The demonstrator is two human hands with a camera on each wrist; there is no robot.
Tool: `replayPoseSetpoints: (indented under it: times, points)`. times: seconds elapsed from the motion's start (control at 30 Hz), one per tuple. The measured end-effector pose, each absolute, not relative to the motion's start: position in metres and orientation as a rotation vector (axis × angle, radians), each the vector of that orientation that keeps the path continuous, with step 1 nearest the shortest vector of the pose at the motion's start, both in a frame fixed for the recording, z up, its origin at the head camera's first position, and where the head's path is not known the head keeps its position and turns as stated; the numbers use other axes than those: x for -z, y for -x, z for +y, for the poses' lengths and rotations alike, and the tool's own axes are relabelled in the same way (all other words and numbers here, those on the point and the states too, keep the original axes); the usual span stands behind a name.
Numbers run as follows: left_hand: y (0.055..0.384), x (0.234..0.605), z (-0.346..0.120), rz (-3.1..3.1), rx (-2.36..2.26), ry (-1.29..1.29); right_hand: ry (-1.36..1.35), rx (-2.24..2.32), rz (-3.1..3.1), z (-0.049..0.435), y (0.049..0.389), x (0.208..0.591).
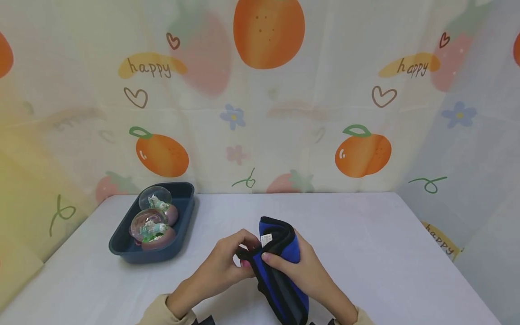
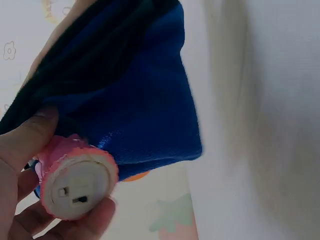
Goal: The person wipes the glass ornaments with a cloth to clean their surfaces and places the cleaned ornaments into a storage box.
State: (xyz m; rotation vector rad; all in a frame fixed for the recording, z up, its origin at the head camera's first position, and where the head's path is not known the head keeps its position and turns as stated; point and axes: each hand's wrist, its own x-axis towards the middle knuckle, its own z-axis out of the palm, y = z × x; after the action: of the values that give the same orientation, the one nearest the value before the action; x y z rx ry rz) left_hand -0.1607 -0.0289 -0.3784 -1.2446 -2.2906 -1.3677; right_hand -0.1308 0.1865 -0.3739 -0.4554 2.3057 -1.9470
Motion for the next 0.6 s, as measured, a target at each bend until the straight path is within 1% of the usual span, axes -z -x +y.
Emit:
replayPoseSetpoints:
  times: [0.13, 0.37, 0.6]
  points:
    - [0.1597, 0.3784, -0.0275, -2.22, 1.3, 1.278, 0.499, 1.913, 2.322, 0.1859, 0.1298, 0.3745]
    - [0.1579, 0.3778, -0.0276, -2.223, 1.241, 1.209, 0.521, 1.955, 2.373, 0.1862, 0.1281, 0.3714]
    - [0.1575, 0.377, -0.027, -2.373, 1.395, 1.134, 0.421, 1.98, 2.421, 0.1857, 0.1275, 0.3709]
